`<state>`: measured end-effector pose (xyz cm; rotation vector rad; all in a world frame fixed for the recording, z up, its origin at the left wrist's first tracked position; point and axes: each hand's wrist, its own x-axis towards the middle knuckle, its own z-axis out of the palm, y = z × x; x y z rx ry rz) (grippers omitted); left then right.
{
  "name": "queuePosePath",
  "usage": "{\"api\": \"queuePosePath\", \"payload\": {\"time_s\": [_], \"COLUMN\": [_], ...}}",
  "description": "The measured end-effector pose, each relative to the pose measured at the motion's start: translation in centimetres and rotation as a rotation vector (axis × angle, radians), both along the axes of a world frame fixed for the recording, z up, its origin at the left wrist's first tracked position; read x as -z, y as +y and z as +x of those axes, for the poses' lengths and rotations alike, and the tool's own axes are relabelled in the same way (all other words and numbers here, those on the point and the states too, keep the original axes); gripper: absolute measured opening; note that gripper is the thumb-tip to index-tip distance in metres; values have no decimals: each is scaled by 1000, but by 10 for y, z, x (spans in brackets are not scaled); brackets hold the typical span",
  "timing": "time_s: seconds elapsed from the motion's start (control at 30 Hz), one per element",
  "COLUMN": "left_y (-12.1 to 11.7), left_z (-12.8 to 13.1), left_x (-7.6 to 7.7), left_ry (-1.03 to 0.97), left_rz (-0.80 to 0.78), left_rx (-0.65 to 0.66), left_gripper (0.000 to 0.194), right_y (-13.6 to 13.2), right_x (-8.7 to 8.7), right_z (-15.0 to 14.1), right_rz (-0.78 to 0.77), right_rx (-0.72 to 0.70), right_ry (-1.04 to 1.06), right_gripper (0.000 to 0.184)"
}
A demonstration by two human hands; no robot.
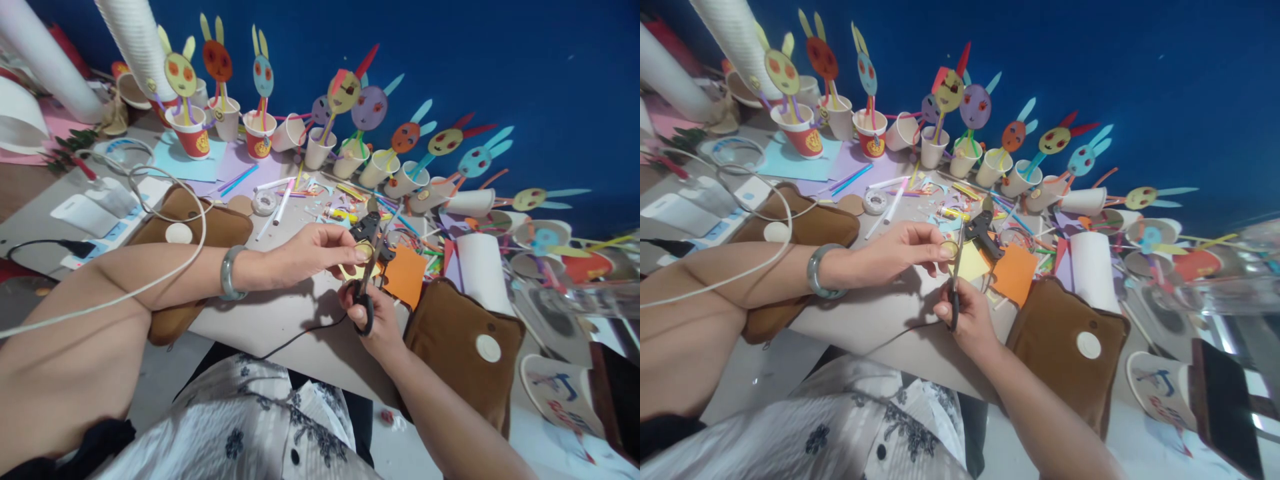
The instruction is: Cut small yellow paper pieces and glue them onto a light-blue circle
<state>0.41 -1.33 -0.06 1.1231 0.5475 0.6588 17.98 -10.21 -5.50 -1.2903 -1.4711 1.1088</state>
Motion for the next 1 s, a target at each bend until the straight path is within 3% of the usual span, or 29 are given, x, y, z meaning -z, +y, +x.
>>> {"api": "queuePosePath", "payload": {"time_s": [1.0], "left_y": [5], "left_z": [-3], "left_x": [-3], "left_ry": [6], "left_rz": [173], "left_rx": [-42], "left_gripper": [24], "right_y": [0], "right_x": [-4], "right_z": [1], "right_rz": [-61], "right_rx": [-17], "right_ry": [-27], "right_gripper": [61]}}
